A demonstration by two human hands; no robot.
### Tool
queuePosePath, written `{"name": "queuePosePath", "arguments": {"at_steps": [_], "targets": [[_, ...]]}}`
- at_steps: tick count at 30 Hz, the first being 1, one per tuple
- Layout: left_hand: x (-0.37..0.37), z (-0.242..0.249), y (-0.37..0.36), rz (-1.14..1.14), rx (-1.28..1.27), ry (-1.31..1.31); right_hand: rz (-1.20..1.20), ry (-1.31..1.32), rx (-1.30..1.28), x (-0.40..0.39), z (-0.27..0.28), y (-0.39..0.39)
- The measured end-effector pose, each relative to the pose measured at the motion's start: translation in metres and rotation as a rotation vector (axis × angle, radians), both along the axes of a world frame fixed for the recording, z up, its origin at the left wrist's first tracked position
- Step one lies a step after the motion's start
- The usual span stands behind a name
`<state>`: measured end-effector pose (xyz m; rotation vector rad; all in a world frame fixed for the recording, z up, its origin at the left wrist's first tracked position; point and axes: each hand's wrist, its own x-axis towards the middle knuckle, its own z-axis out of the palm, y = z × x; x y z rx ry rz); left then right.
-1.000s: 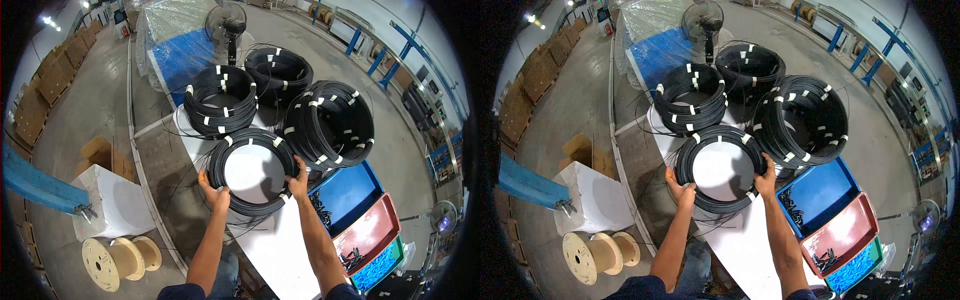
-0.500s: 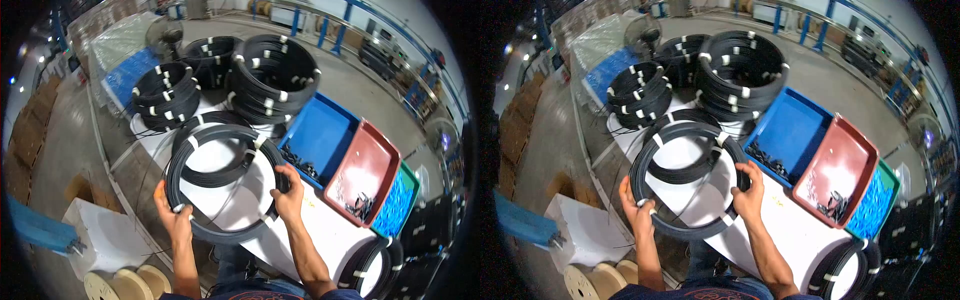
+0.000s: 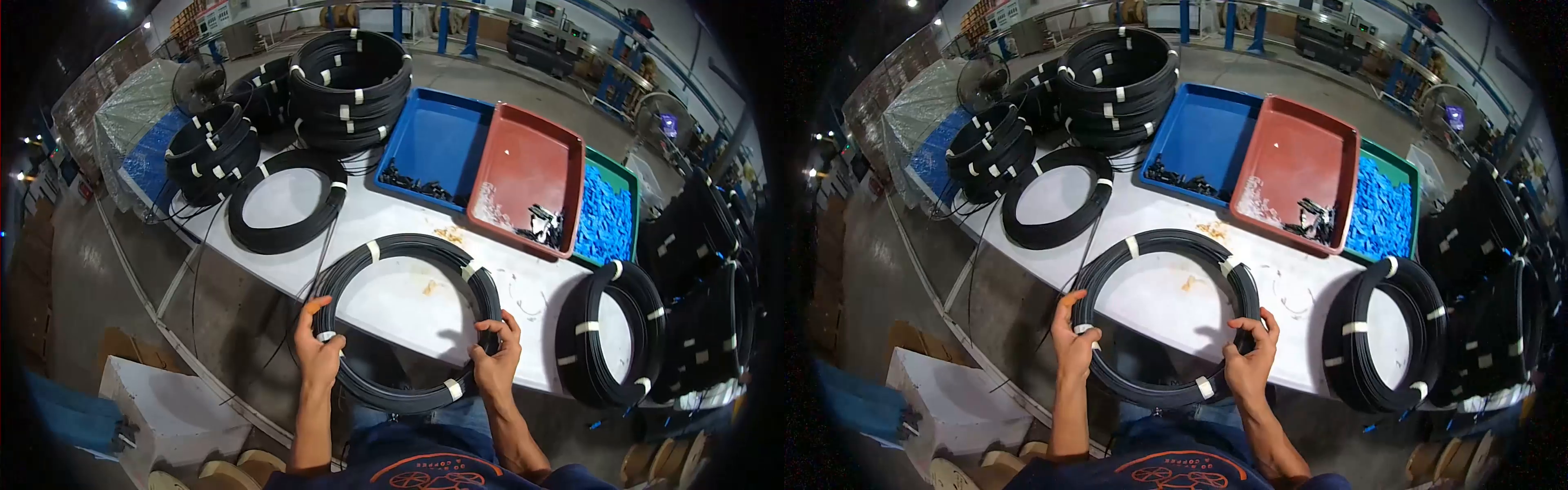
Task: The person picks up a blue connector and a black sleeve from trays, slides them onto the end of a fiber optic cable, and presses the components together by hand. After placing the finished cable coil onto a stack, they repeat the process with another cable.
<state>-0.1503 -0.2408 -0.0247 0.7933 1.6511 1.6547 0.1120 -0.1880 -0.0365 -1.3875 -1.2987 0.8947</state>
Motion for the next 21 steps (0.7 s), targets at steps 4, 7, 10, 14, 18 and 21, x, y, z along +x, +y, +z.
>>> {"name": "queuePosePath", "arguments": {"at_steps": [4, 7, 10, 14, 18, 21], "targets": [[-0.008, -0.026, 0.021, -0.131, -0.006, 0.358, -0.058, -0.058, 0.023, 0.019, -0.009, -0.022], [-0.007, -0.04, 0.046, -0.159, 0.033, 0.277, -0.061, 0.005, -0.004, 0.021, -0.01, -0.033], [-0.028, -0.056, 0.098, 0.014, 0.363, 0.51, -0.005, -0.02, -0.008, 0.023, -0.001, -0.013], [-0.066, 0.059, 0.201, 0.195, 0.673, 1.115, 0.142, -0.229, 0.408, 0.002, 0.055, 0.032], [-0.106, 0.1, 0.311, 0.137, 0.287, 1.503, 0.417, -0.709, 0.419, -0.024, 0.053, 0.106], [-0.121, 0.097, 0.358, 0.168, 0.106, 1.552, 0.495, -0.735, 0.237, -0.018, 0.032, 0.141]]}}
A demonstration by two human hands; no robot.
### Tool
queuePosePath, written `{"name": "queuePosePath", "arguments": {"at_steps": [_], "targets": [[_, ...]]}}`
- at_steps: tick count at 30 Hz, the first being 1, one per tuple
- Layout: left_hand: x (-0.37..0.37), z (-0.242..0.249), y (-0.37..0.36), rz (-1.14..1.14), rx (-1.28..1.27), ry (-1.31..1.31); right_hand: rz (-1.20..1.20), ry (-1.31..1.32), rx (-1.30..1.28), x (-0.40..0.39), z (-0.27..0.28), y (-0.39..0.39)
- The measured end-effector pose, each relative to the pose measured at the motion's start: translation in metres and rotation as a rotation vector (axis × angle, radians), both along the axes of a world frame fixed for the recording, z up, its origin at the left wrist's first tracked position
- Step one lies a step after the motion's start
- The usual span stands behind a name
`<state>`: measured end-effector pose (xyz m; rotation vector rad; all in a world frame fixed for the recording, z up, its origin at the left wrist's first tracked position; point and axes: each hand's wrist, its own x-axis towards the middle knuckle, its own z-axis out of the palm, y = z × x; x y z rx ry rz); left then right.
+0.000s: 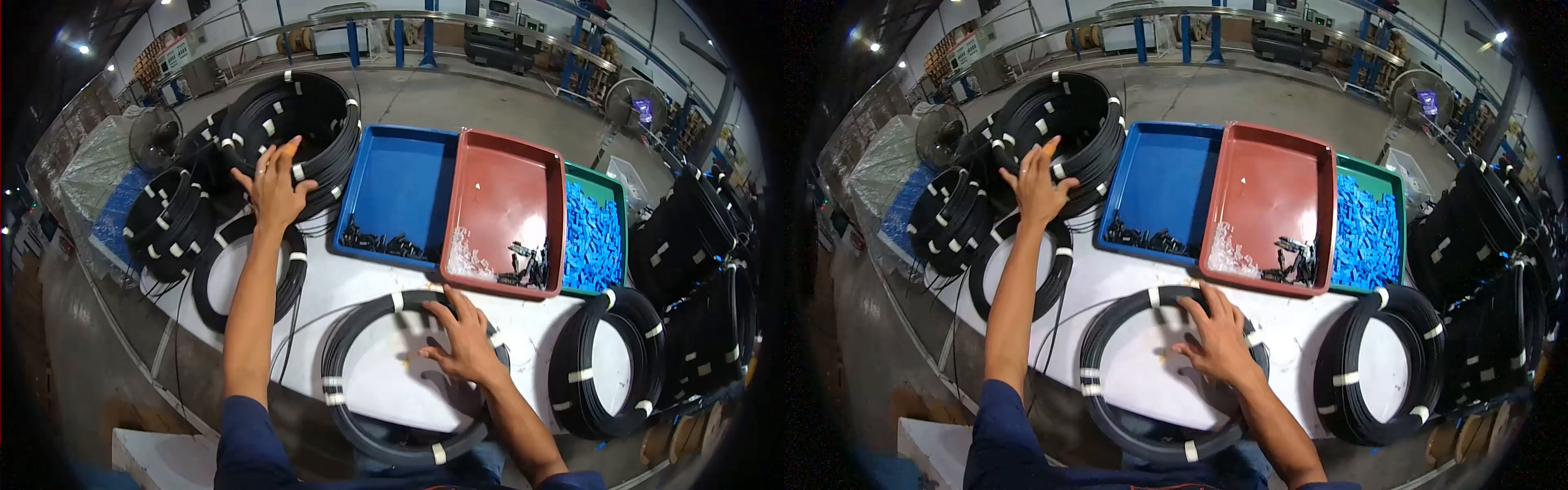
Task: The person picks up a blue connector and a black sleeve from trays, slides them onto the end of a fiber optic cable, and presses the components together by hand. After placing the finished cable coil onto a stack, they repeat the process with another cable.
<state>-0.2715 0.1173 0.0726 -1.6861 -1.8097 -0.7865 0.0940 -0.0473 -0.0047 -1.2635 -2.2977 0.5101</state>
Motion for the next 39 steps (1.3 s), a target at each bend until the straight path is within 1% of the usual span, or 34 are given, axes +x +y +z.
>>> {"name": "queuePosePath", "arguments": {"at_steps": [1, 2, 5, 7, 10, 17, 19, 21, 22, 24, 27, 31, 33, 35, 37, 39], "targets": [[-0.007, -0.008, 0.009, 0.004, 0.003, -0.036, -0.004, 0.027, -0.055, 0.004, -0.007, 0.005], [-0.006, -0.011, 0.012, 0.035, -0.002, -0.019, -0.03, 0.071, -0.07, 0.006, -0.006, 0.006], [0.003, -0.008, 0.007, 0.083, 0.03, 0.026, -0.043, 0.089, -0.159, 0.008, 0.007, 0.01], [0.001, -0.009, 0.007, 0.081, 0.026, 0.042, -0.047, 0.063, -0.15, 0.004, 0.01, 0.013], [0.004, -0.007, 0.004, 0.088, 0.047, 0.049, -0.027, -0.1, -0.042, -0.003, 0.014, 0.017], [0.001, -0.017, 0.004, 0.116, 0.009, 0.083, -0.007, -0.224, -0.026, 0.006, -0.002, 0.033], [0.0, -0.016, 0.003, 0.128, -0.003, 0.09, -0.012, -0.228, 0.009, 0.01, -0.008, 0.038], [0.003, -0.014, 0.0, 0.121, 0.04, 0.111, -0.015, -0.057, -0.035, 0.012, -0.012, 0.041], [0.004, -0.014, 0.0, 0.117, 0.038, 0.112, -0.018, -0.056, -0.038, 0.012, -0.011, 0.041], [0.004, -0.012, 0.0, 0.069, 0.089, 0.124, -0.044, -0.138, -0.105, 0.009, -0.003, 0.04], [0.009, -0.01, -0.007, 0.019, 0.124, 0.082, -0.074, -0.129, -0.158, 0.007, 0.004, 0.037], [0.018, -0.008, -0.046, -0.048, 0.063, 0.084, -0.101, -0.108, -0.176, 0.007, 0.007, 0.036], [0.024, -0.009, -0.081, -0.178, -0.02, -0.035, -0.126, -0.074, -0.152, 0.011, 0.006, 0.037], [0.037, -0.002, -0.128, -0.278, -0.157, -0.148, -0.146, -0.061, -0.158, 0.016, 0.008, 0.036], [0.045, -0.009, -0.177, -0.403, -0.292, -0.417, -0.164, -0.051, -0.163, 0.022, 0.008, 0.035], [0.064, -0.004, -0.231, -0.363, -0.375, -0.489, -0.207, -0.078, -0.101, 0.028, 0.005, 0.033]]}}
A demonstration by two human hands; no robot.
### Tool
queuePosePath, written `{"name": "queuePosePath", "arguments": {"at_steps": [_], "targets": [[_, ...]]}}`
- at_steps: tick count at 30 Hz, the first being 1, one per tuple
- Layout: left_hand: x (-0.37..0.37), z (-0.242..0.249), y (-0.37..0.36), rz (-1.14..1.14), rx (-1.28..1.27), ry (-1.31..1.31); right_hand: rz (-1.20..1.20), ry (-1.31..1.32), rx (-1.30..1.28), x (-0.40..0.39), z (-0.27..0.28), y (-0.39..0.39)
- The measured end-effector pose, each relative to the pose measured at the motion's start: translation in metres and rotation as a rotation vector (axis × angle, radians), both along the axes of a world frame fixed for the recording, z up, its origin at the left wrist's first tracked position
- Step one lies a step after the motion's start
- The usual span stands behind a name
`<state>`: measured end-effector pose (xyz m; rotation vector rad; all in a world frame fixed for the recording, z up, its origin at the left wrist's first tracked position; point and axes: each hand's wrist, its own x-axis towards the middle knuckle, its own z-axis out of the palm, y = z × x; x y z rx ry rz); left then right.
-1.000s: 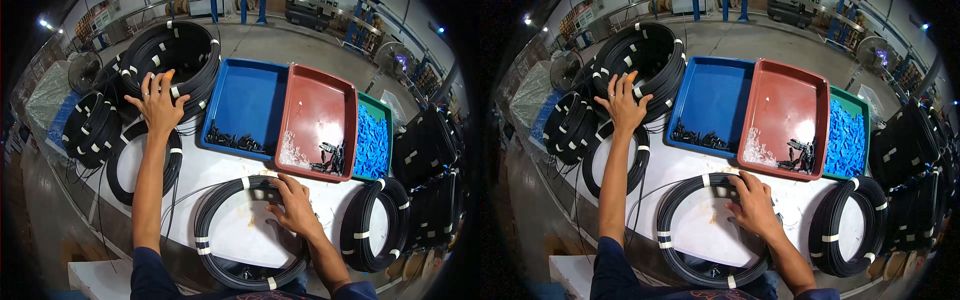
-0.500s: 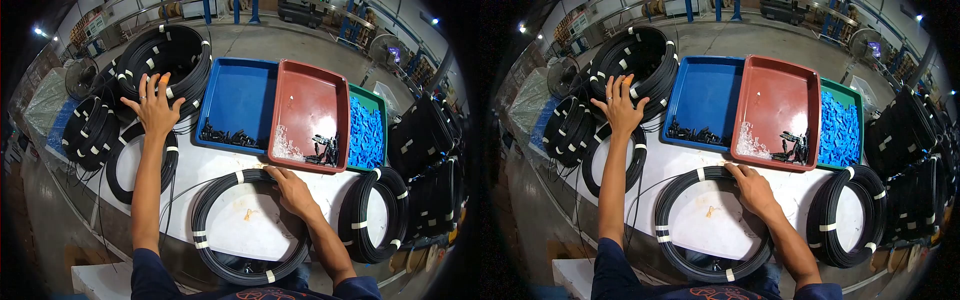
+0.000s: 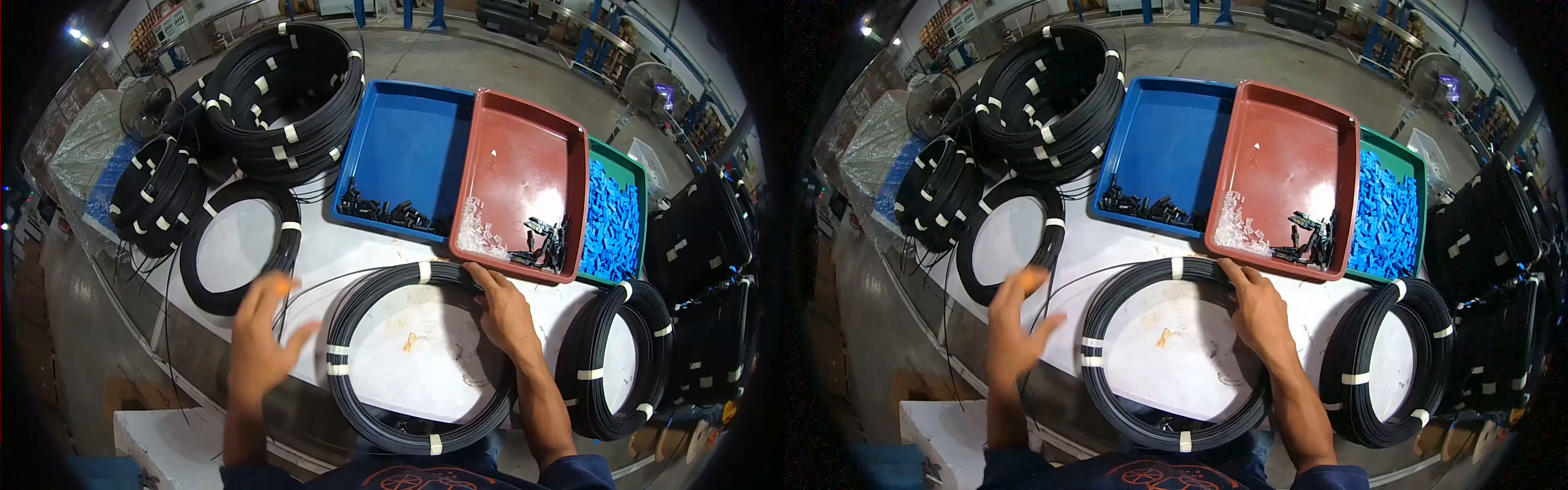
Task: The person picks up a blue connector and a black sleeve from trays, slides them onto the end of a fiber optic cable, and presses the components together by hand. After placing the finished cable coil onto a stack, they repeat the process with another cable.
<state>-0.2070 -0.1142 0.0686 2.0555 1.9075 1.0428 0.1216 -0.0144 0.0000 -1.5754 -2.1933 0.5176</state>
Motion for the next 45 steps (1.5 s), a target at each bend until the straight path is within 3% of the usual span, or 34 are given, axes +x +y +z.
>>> {"name": "queuePosePath", "arguments": {"at_steps": [2, 4, 6, 8, 10, 12, 14, 15, 17, 18, 20, 21, 24, 26, 27, 30, 33, 34, 37, 40, 44, 45], "targets": [[0.006, -0.01, -0.053, 0.122, -0.234, -0.046, 0.014, 0.01, -0.007, 0.007, -0.002, -0.002], [0.003, -0.033, -0.097, 0.257, -0.46, -0.348, -0.031, -0.002, -0.023, 0.013, -0.004, -0.006], [0.02, -0.052, -0.126, 0.424, -0.472, -0.667, -0.049, 0.012, -0.049, 0.018, 0.002, -0.013], [0.038, -0.066, -0.14, 0.49, -0.55, -0.717, -0.068, -0.003, -0.028, 0.022, 0.003, -0.02], [0.055, -0.098, -0.14, 0.492, -0.306, -0.793, -0.075, -0.011, -0.041, 0.025, 0.002, -0.024], [0.056, -0.109, -0.148, 0.466, -0.336, -0.501, -0.087, -0.021, -0.051, 0.026, 0.004, -0.028], [0.068, -0.128, -0.151, 0.544, 0.017, -0.543, -0.105, -0.056, -0.078, 0.028, 0.009, -0.034], [0.07, -0.131, -0.157, 0.542, 0.019, -0.544, -0.107, -0.057, -0.076, 0.03, 0.009, -0.036], [0.071, -0.132, -0.166, 0.487, 0.302, -0.322, -0.101, -0.078, -0.087, 0.033, 0.01, -0.039], [0.075, -0.118, -0.163, 0.49, 0.297, -0.319, -0.099, -0.078, -0.093, 0.034, 0.011, -0.042], [0.081, -0.09, -0.148, 0.345, 0.43, 0.077, -0.129, -0.142, -0.122, 0.034, 0.015, -0.045], [0.084, -0.091, -0.141, 0.261, 0.519, -0.014, -0.131, -0.121, -0.155, 0.034, 0.018, -0.047], [0.082, -0.066, -0.11, -0.104, 0.458, 0.091, -0.125, -0.145, -0.158, 0.038, 0.02, -0.053], [0.093, -0.058, -0.085, -0.153, 0.479, 0.145, -0.127, -0.131, -0.176, 0.042, 0.017, -0.053], [0.097, -0.061, -0.07, -0.229, 0.378, -0.083, -0.123, -0.12, -0.2, 0.044, 0.016, -0.054], [0.076, -0.054, -0.044, -0.276, 0.206, 0.0, -0.127, -0.096, -0.115, 0.044, 0.016, -0.057], [0.028, -0.005, -0.015, -0.254, 0.327, -0.256, -0.065, 0.034, 0.034, 0.046, 0.025, -0.043], [0.024, 0.014, -0.007, -0.183, 0.346, -0.154, -0.016, 0.142, 0.072, 0.046, 0.029, -0.035], [0.008, 0.003, 0.009, -0.128, 0.35, -0.108, 0.04, 0.2, 0.085, 0.029, 0.033, -0.019], [0.01, -0.024, -0.006, -0.035, 0.135, 0.052, 0.263, 0.263, 0.079, 0.008, 0.029, 0.007], [0.047, -0.035, -0.06, 0.323, -0.255, -0.113, 0.31, 0.221, -0.026, -0.035, 0.023, 0.039], [0.057, -0.044, -0.071, 0.32, -0.29, -0.109, 0.306, 0.224, -0.072, -0.049, 0.014, 0.048]]}}
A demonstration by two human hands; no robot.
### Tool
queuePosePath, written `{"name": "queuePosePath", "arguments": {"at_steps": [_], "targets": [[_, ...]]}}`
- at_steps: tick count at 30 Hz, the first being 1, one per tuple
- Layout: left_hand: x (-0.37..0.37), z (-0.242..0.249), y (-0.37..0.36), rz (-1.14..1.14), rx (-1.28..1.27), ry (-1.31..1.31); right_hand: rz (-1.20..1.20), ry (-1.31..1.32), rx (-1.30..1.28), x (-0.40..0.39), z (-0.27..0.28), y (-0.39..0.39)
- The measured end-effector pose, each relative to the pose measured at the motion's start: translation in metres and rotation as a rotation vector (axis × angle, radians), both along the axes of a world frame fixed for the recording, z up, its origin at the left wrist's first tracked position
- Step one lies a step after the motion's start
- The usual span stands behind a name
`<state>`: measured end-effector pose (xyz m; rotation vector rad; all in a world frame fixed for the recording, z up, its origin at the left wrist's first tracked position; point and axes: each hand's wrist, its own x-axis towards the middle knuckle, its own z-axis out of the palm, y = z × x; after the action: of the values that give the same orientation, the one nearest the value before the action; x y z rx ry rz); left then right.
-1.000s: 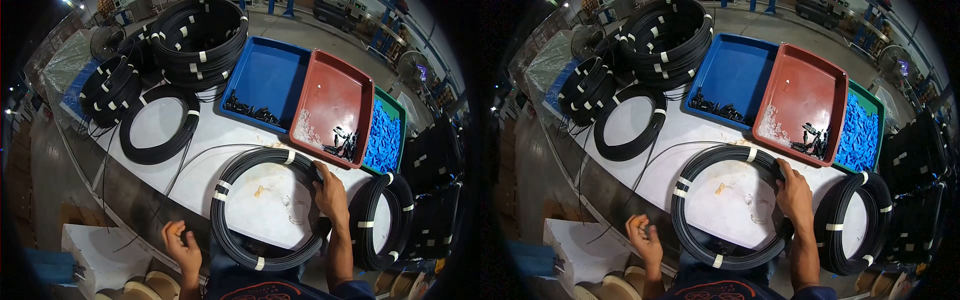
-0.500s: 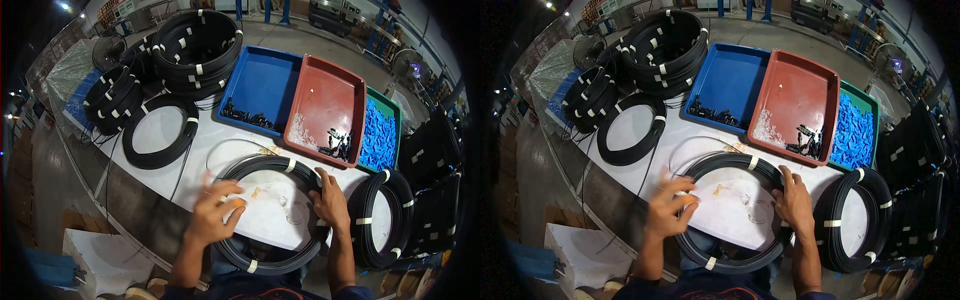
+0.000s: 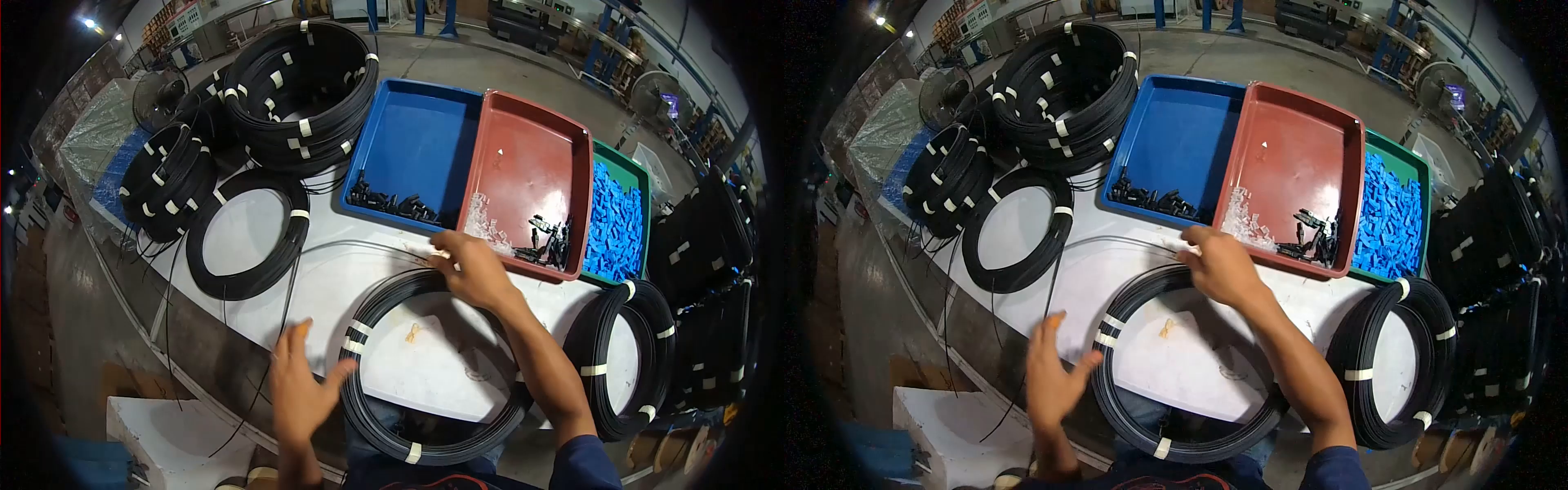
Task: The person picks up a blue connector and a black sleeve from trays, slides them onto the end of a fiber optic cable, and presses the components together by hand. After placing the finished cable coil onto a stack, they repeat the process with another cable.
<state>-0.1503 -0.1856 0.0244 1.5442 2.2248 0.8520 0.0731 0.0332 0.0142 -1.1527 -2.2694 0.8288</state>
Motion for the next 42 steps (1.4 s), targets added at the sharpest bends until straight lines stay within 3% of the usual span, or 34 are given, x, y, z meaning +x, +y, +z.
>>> {"name": "queuePosePath", "arguments": {"at_steps": [5, 9, 11, 13, 18, 23, 29, 31, 34, 37, 40, 41, 42], "targets": [[0.026, -0.037, -0.012, -0.101, 0.019, -0.232, 0.208, -0.165, 0.315, -0.068, -0.023, 0.015], [0.013, -0.037, 0.0, -0.203, 0.021, -0.235, 0.321, -0.389, 0.152, -0.102, -0.03, 0.028], [0.005, -0.035, 0.01, -0.257, 0.012, -0.268, 0.382, -0.369, 0.122, -0.103, -0.029, 0.038], [-0.006, -0.033, 0.025, -0.3, 0.02, -0.271, 0.525, -0.461, -0.206, -0.104, -0.026, 0.043], [-0.035, -0.031, 0.081, -0.638, -0.043, -0.242, 0.519, -0.42, -0.193, -0.078, -0.026, 0.049], [-0.033, -0.021, 0.144, -0.865, -0.222, -0.313, 0.206, -0.355, -0.215, -0.046, -0.026, 0.054], [-0.002, -0.027, 0.201, -1.163, -0.232, -0.141, 0.05, -0.193, -0.091, -0.029, -0.017, 0.054], [0.01, -0.021, 0.208, -1.152, -0.356, -0.025, 0.031, -0.104, -0.13, -0.027, -0.007, 0.056], [0.019, -0.037, 0.222, -1.207, -0.281, -0.037, -0.034, 0.215, -0.134, -0.035, -0.001, 0.065], [0.033, -0.035, 0.233, -1.252, -0.295, 0.115, 0.071, 0.132, -0.14, -0.04, 0.022, 0.062], [0.053, -0.005, 0.229, -1.158, -0.613, 0.292, 0.184, 0.052, -0.186, -0.044, 0.013, 0.067], [0.051, -0.009, 0.221, -1.148, -0.611, 0.29, 0.24, -0.001, -0.173, -0.046, 0.007, 0.072], [0.049, -0.016, 0.204, -1.128, -0.329, 0.368, 0.2, -0.073, -0.159, -0.049, -0.001, 0.075]]}}
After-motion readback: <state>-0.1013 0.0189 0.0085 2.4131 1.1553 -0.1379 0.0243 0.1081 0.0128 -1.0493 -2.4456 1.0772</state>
